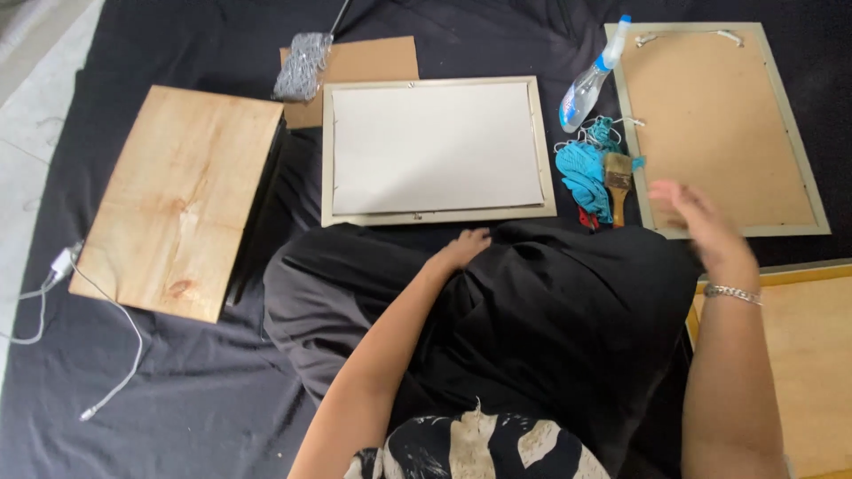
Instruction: Cleaning a glass pane and assembling artwork into a picture frame on a floor-based workspace.
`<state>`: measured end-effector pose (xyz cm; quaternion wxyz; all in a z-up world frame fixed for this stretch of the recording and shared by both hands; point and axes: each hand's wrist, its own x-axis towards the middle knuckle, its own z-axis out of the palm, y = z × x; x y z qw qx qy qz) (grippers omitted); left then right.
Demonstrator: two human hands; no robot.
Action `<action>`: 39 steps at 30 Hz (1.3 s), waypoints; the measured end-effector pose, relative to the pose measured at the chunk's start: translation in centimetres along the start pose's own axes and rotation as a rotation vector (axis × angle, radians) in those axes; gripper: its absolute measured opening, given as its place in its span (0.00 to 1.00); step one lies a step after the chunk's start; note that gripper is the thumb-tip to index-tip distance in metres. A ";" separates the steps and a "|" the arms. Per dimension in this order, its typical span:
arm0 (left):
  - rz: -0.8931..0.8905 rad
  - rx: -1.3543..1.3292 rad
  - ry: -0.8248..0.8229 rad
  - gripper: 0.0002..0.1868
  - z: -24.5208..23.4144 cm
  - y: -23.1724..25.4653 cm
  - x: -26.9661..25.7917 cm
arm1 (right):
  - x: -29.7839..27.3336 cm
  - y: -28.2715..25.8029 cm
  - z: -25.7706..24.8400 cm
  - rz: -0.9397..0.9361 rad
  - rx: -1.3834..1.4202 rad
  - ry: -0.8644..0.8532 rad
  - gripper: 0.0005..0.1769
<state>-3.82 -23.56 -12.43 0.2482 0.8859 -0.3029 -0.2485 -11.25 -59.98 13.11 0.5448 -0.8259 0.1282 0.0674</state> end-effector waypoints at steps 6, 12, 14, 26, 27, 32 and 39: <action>-0.133 0.133 -0.158 0.28 -0.4 0.3 -1.0 | -5.6 8.2 4.6 0.071 -0.071 0.007 0.25; -0.238 -0.053 -0.191 0.34 -0.7 2.8 -0.4 | -5.4 12.6 5.4 0.132 -0.139 0.048 0.25; -0.286 -0.121 -0.203 0.36 0.2 1.8 0.4 | -4.4 13.8 6.4 0.146 -0.154 0.044 0.25; -0.329 -0.106 -0.082 0.19 -1.8 -2.6 0.0 | 8.2 23.9 -2.0 0.320 -0.276 0.062 0.27; -0.322 -0.035 -0.010 0.19 -4.1 -1.9 -0.8 | 10.3 24.3 -3.3 0.345 -0.291 0.073 0.27; -0.567 0.290 -0.356 0.33 -10.0 -6.8 -6.2 | 9.6 3.9 1.6 0.154 -0.092 0.184 0.30; -0.733 0.144 -0.575 0.52 -6.1 -12.1 -6.4 | 17.1 5.6 14.4 0.131 -0.534 -0.089 0.29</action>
